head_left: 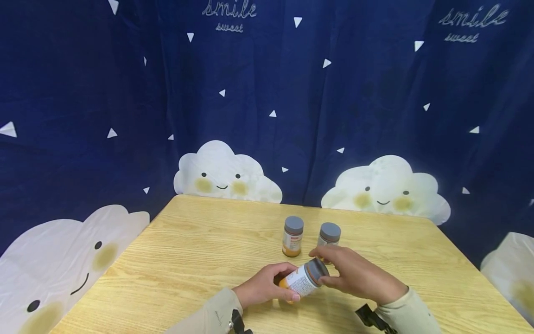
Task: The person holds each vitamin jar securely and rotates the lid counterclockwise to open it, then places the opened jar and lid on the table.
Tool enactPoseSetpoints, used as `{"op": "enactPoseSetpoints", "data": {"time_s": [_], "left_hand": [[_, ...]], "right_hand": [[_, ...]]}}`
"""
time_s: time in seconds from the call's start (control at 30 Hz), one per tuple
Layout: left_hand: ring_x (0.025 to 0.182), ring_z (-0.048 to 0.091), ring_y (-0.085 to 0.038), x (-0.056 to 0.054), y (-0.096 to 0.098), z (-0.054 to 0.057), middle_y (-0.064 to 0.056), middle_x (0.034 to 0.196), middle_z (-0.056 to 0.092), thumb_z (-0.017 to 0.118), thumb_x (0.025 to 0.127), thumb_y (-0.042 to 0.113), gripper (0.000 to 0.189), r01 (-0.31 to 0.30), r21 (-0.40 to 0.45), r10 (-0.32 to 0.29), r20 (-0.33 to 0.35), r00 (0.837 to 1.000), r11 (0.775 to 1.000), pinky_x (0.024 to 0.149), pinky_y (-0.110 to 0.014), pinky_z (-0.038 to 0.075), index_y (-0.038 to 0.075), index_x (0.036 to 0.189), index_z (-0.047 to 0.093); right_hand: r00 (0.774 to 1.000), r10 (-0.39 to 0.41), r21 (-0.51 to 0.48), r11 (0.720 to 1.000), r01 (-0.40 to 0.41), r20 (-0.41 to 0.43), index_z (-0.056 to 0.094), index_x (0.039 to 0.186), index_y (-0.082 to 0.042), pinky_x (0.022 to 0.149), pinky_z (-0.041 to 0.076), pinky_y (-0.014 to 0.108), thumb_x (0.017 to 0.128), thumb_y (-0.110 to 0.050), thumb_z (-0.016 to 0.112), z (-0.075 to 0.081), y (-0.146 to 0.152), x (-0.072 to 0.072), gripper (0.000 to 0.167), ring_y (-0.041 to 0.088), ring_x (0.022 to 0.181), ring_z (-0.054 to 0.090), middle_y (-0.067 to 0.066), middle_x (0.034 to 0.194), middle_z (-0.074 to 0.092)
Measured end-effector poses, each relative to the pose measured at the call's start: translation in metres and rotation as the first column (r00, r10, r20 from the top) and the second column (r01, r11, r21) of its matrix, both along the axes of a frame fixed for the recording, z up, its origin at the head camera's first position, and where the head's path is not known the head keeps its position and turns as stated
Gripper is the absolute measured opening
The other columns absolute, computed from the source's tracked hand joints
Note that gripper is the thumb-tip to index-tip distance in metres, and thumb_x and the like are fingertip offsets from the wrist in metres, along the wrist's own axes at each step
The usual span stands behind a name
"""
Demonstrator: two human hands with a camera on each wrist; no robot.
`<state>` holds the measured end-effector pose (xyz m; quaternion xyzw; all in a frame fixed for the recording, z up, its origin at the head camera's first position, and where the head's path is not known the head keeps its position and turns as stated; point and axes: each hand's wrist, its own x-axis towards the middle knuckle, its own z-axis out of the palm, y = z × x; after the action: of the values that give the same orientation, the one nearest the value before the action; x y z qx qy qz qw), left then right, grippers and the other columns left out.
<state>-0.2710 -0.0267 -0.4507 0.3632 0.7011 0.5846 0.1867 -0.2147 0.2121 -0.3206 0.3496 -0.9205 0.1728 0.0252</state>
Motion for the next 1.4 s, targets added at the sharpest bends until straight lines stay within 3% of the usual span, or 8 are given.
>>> {"op": "enactPoseSetpoints", "data": {"time_s": [0.23, 0.5, 0.77, 1.03, 1.4], "left_hand": [[0.103, 0.06, -0.012, 0.0006, -0.0003, 0.001, 0.006, 0.115, 0.064, 0.076, 0.085, 0.026, 0.047, 0.006, -0.004, -0.006, 0.002, 1.0, 1.0, 0.09, -0.027, 0.047, 0.02, 0.128, 0.058], [0.103, 0.059, -0.011, 0.0013, -0.0006, 0.0017, 0.006, 0.116, 0.064, 0.076, 0.085, 0.025, 0.047, 0.005, -0.01, -0.005, -0.008, 1.0, 1.0, 0.09, -0.027, 0.047, 0.021, 0.129, 0.057], [0.104, 0.059, -0.011, 0.002, -0.0008, 0.0026, 0.006, 0.116, 0.063, 0.076, 0.085, 0.025, 0.049, 0.007, -0.012, -0.007, -0.008, 1.0, 1.0, 0.09, -0.027, 0.047, 0.02, 0.13, 0.057], [0.103, 0.059, -0.01, 0.0019, -0.0007, 0.0026, 0.007, 0.116, 0.063, 0.076, 0.085, 0.026, 0.049, -0.004, -0.022, 0.003, -0.027, 1.0, 1.0, 0.09, -0.027, 0.046, 0.021, 0.13, 0.057], [0.104, 0.059, -0.012, 0.0023, -0.0011, 0.0028, 0.006, 0.117, 0.063, 0.075, 0.086, 0.026, 0.048, 0.01, -0.013, -0.01, 0.003, 1.0, 1.0, 0.09, -0.027, 0.047, 0.022, 0.13, 0.056]], "right_hand": [[0.997, -0.08, -0.005, 0.997, 0.08, -0.007, 0.062, 0.11, -0.02, 0.07, 0.051, 0.034, 0.09, -0.048, 0.064, 0.0005, -0.0005, 0.0009, 0.035, 0.014, 0.088, 0.062, -0.009, 0.101, 0.064], [0.982, -0.187, -0.02, 0.982, 0.187, 0.014, 0.064, 0.096, -0.021, 0.05, 0.043, 0.024, 0.092, -0.053, 0.056, -0.0016, -0.0025, 0.0008, 0.034, 0.001, 0.061, 0.053, -0.013, 0.074, 0.061], [0.963, -0.268, -0.011, 0.963, 0.269, 0.009, 0.069, 0.086, -0.02, 0.047, 0.04, 0.025, 0.092, -0.056, 0.055, -0.0042, -0.0056, 0.0006, 0.039, 0.002, 0.052, 0.048, -0.013, 0.069, 0.063], [0.968, -0.25, -0.002, 0.968, 0.25, 0.026, 0.07, 0.083, -0.019, 0.048, 0.041, 0.025, 0.092, -0.053, 0.057, -0.005, -0.0065, -0.0001, 0.037, 0.002, 0.053, 0.05, -0.011, 0.071, 0.065], [0.991, -0.118, -0.014, 0.993, 0.119, 0.06, 0.066, 0.1, -0.016, 0.052, 0.044, 0.023, 0.093, -0.044, 0.06, -0.0037, -0.004, -0.0026, 0.029, -0.001, 0.059, 0.052, -0.013, 0.073, 0.06]]}}
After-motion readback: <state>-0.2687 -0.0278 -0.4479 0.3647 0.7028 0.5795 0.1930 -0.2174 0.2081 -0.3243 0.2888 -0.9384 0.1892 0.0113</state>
